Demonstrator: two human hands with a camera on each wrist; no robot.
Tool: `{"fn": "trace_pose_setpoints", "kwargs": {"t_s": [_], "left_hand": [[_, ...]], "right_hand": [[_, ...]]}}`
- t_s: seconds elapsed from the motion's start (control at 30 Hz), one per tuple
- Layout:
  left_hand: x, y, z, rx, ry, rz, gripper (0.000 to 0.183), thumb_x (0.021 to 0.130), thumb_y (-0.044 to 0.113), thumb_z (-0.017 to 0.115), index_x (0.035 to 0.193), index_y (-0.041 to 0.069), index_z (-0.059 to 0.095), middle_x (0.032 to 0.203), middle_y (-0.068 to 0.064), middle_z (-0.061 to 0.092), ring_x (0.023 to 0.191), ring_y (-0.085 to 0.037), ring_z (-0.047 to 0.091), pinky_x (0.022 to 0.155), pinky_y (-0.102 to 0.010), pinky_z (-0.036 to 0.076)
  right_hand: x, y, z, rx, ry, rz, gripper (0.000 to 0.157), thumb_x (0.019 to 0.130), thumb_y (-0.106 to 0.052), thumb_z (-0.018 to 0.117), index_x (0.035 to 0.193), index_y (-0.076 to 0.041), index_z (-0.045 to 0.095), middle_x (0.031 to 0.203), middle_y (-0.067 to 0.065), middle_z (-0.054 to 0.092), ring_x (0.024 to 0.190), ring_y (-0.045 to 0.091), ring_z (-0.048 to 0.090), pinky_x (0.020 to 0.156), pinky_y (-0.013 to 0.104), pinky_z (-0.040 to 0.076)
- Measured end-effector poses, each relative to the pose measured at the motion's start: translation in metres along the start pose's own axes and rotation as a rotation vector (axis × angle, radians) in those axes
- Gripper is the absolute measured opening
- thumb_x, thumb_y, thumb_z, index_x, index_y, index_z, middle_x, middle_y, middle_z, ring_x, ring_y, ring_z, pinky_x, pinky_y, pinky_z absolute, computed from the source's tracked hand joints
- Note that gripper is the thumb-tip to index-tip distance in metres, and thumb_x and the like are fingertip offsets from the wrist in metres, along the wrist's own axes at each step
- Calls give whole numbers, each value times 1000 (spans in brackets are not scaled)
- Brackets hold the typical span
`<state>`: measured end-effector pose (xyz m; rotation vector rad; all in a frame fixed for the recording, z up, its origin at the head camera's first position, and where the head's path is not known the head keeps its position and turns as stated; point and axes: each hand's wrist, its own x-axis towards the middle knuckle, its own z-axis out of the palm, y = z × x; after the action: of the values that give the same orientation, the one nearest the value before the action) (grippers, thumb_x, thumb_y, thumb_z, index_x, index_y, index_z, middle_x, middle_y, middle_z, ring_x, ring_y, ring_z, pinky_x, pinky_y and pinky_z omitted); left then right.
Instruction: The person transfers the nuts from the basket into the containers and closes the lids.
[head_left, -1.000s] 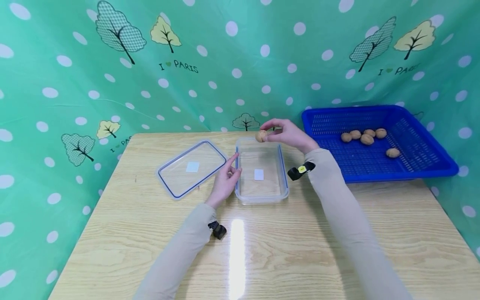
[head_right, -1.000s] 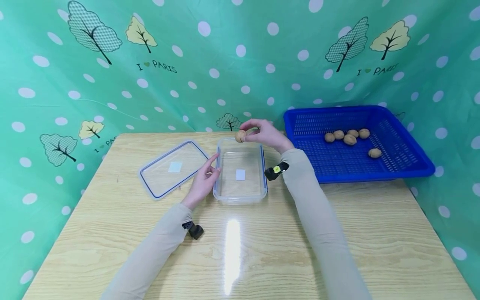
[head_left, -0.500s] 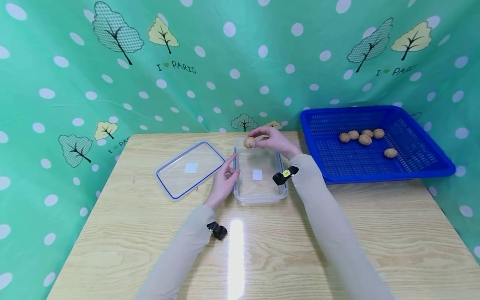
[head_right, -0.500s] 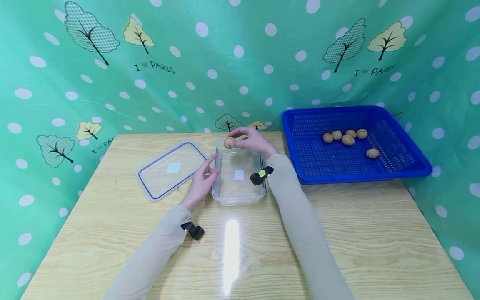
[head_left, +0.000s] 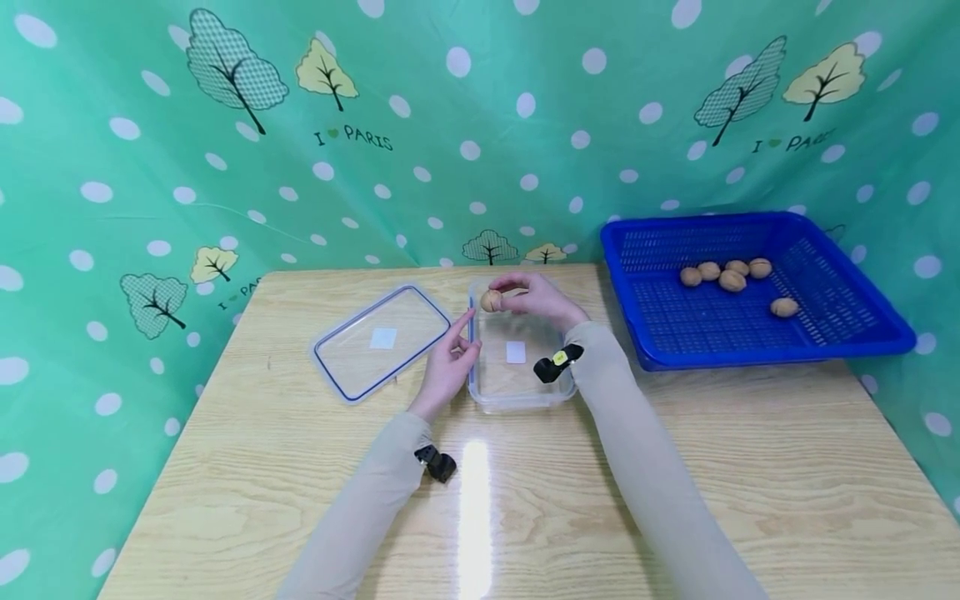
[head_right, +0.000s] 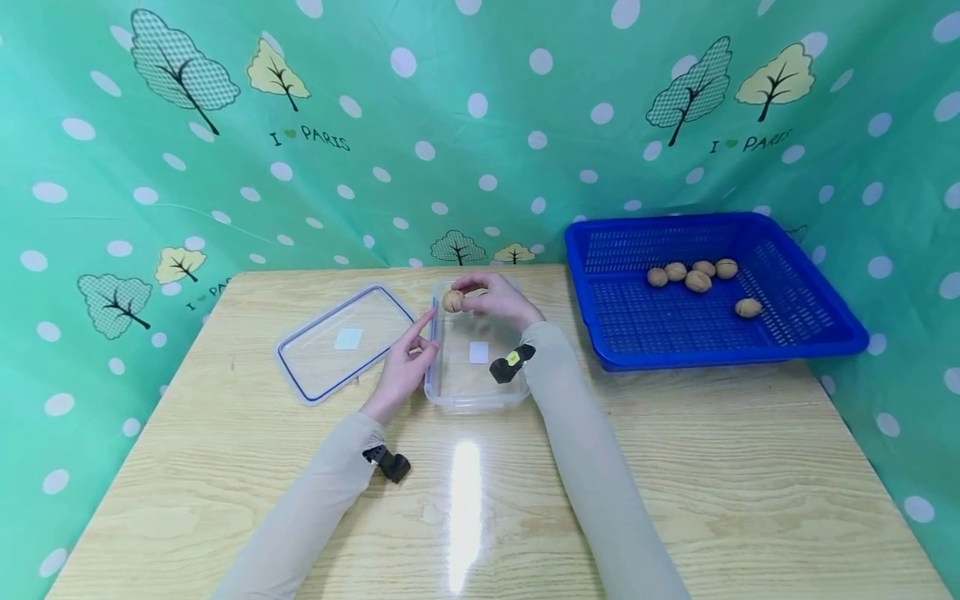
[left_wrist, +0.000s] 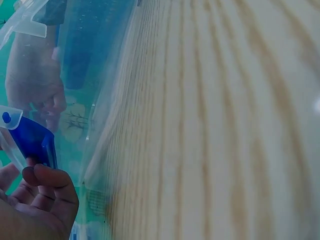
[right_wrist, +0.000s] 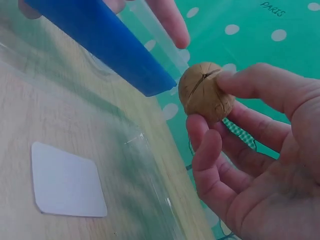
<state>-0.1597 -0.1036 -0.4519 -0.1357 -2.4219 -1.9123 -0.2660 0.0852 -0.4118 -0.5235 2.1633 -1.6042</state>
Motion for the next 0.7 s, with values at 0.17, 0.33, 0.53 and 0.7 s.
{"fn": "trace_pose_setpoints", "kwargs": {"t_s": [0.17, 0.33, 0.53, 0.7], "left_hand": [[0, 3, 0, -1, -15, 26, 55, 93, 0, 57, 146, 11, 44, 78, -10, 53, 55, -13, 44, 50, -21, 40], [-2, 8, -1, -8, -13, 21, 55, 93, -1, 56, 146, 9, 43, 78, -11, 53, 54, -12, 43, 50, -21, 39], [1, -3, 2, -14, 4, 9, 55, 93, 1, 58, 145, 16, 46, 77, -5, 52, 54, -9, 43, 51, -20, 39], [2, -1, 2, -33, 11, 12, 56, 92, -1, 58, 145, 15, 46, 79, -7, 53, 57, -11, 45, 53, -20, 42]], "right_hand": [[1, 1, 0, -34, -33, 5, 41, 91, -8, 65, 131, -1, 56, 128, 13, 55, 105, 27, 57, 89, 43, 48], [2, 2, 1, -73, -55, -7, 42, 91, -1, 62, 132, 1, 54, 130, 14, 53, 112, 29, 54, 88, 38, 49], [3, 4, 2, -92, -41, 4, 42, 91, 0, 61, 133, -2, 55, 131, 14, 54, 116, 29, 52, 92, 39, 46], [3, 4, 1, -61, -37, 10, 41, 92, -2, 60, 133, -3, 55, 130, 13, 55, 114, 27, 54, 92, 38, 46]]}}
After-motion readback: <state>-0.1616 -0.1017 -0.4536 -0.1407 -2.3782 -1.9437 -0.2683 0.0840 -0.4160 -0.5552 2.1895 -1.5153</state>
